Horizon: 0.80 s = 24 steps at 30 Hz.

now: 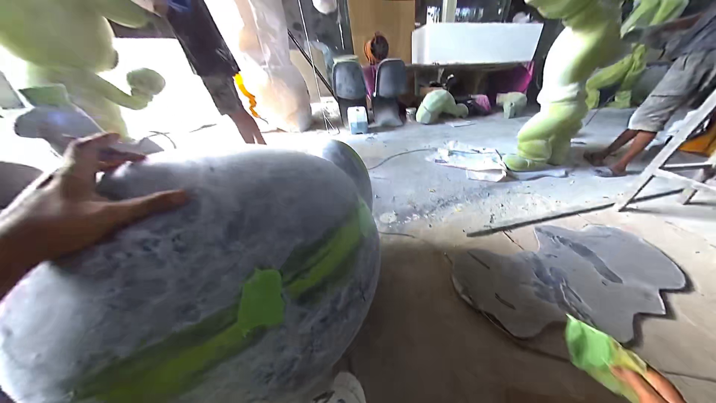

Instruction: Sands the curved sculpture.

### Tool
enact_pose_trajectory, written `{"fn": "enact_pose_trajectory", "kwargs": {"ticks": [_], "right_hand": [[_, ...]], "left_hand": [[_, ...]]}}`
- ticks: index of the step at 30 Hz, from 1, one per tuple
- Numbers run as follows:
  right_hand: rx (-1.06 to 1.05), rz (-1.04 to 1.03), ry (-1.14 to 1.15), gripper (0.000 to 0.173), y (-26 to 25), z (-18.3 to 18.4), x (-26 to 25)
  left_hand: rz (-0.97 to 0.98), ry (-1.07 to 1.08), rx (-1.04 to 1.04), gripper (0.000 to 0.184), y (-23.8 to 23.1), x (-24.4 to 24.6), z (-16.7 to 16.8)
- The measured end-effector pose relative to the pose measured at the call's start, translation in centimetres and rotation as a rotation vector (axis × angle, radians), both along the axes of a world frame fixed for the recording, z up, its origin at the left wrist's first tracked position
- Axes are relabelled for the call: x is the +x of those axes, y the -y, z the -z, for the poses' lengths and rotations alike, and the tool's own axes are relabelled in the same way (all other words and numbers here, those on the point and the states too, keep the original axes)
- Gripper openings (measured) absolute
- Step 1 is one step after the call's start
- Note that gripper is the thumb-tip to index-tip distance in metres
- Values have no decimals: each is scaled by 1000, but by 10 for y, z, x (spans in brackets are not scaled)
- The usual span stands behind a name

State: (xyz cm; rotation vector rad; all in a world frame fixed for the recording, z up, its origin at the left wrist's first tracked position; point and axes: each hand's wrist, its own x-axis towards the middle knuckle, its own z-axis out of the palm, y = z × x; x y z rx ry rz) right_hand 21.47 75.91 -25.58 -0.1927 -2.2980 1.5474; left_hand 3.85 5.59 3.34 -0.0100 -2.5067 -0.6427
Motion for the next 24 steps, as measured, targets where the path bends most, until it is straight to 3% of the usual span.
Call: {"fn": "enact_pose_trajectory", "kwargs": {"ticks": [2,5,8,12,16,20,24], "right_hand": [[-41,-84,-231,29,60,-33,-61],[-67,-293,-455,31,158,-62,-137],[-102,-479,-540,38,247,-74,-189],[-30,-436,-507,45,333,-73,-212],[206,-339,-375,60,382,-62,-192],[420,-331,-185,73,391,-55,-162],[351,-448,-276,68,366,-31,-143]], "left_hand": [[-22,45,8,87,-18,14,-9],[25,0,3,98,22,5,12],[70,-32,-23,105,42,-1,23],[56,-35,-45,113,44,-2,26],[60,-23,-63,110,36,1,22],[38,-19,-69,108,41,2,23],[25,-17,-57,109,41,4,21]]}}
